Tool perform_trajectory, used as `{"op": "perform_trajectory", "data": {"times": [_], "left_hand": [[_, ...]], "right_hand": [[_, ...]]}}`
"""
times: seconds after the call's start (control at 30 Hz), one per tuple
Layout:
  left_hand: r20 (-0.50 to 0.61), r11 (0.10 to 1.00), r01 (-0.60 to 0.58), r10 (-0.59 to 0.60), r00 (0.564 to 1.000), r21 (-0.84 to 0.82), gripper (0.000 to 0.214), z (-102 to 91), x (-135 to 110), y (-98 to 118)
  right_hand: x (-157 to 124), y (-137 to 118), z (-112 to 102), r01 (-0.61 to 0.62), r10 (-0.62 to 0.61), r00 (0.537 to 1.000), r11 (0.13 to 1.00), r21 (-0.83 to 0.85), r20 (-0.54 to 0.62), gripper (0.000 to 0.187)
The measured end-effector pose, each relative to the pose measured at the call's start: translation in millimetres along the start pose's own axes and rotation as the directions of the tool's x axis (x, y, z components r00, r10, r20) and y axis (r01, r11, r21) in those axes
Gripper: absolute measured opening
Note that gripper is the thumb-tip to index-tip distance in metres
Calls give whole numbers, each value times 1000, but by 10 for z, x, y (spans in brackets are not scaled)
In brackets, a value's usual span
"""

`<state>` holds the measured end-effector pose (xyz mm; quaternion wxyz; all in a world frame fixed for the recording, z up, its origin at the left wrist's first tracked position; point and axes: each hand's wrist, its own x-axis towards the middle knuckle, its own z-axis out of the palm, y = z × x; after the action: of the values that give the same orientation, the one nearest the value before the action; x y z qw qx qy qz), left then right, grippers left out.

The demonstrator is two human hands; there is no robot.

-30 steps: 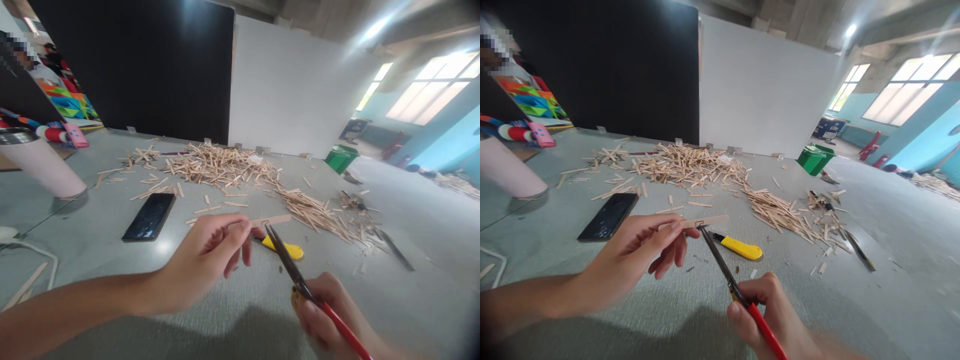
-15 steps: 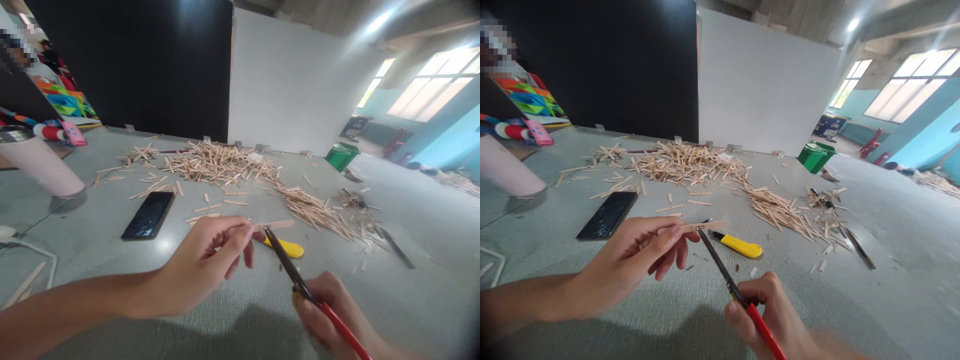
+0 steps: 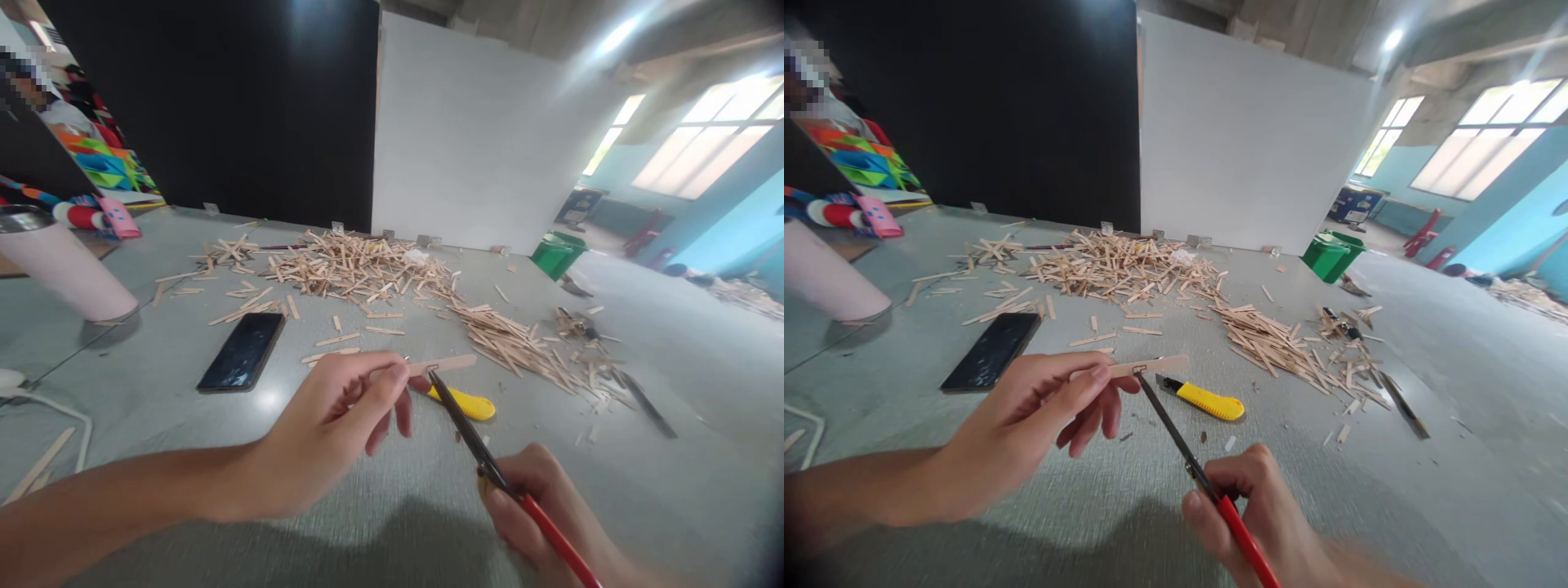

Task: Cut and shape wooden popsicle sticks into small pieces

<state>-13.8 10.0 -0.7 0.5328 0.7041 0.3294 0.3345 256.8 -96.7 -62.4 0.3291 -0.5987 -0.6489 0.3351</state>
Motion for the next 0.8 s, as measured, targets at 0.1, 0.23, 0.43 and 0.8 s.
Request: {"op": "perform_trajectory", "data": {"times": [0.1,0.23,0.43,0.8], "left_hand": [[-7,1000,-1,1,1000,-3,53,-4,-7,4],[4,1000,3,-3,1000,0,55,-1,-11,18],[2,1000,1,-1,1000,-13,53,11,-3,29],[-63,999,9,-6,998,53,46,-4,63,86]], "right_hand": [[-23,6,9,8,-8,999,1000,5,-43,49],[-43,11,24,-24,25,998,999,24,-59,50],[11,43,-4,13,-13,1000,999,38,14,50],[145,-117,7,77,-77,997,990,-119,6,57]]}}
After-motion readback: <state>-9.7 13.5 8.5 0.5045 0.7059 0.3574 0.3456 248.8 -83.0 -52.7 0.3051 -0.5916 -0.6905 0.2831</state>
